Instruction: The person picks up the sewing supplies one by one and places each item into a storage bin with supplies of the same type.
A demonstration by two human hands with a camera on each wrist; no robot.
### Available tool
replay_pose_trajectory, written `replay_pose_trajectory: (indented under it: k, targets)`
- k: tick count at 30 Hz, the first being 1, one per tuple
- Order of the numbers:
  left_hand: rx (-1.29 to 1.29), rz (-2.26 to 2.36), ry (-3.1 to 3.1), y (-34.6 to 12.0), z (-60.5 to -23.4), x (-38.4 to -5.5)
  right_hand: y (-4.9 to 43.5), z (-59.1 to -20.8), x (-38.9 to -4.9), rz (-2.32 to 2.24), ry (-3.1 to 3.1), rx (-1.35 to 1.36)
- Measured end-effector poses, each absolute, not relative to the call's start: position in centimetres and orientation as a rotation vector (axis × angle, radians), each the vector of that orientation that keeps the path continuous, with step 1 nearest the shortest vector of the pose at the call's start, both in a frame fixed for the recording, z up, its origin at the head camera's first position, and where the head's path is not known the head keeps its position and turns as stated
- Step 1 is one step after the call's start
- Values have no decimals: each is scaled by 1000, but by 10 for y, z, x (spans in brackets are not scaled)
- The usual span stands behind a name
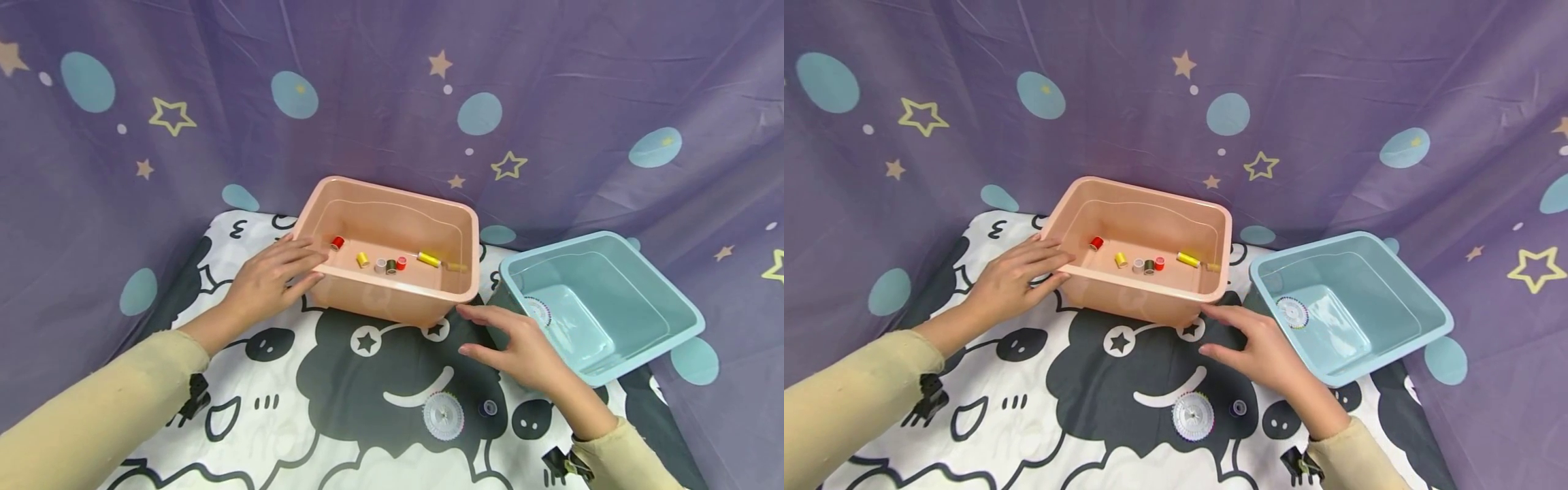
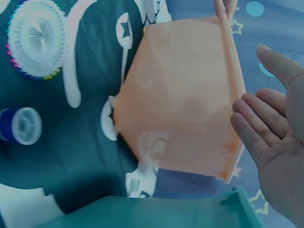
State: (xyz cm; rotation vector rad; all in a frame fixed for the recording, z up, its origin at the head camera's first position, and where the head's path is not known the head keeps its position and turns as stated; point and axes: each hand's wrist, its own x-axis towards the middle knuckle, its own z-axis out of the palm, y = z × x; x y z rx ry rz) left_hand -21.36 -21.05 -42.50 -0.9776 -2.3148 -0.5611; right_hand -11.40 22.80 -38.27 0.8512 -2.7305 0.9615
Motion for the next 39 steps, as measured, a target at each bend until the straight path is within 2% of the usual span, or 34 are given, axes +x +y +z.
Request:
replay_pose_trajectory:
  k: [14, 25, 39]
  targets:
    - [-974, -557, -2307, -210, -427, -214, 244, -421, -94, 964, -2786, 743]
    - [-988, -568, -2299, -210, -428, -215, 255, -445, -78, 992, -2905, 515]
    - [-969, -554, -2323, -209, -427, -214, 268, -467, -64, 1019, -2987, 458]
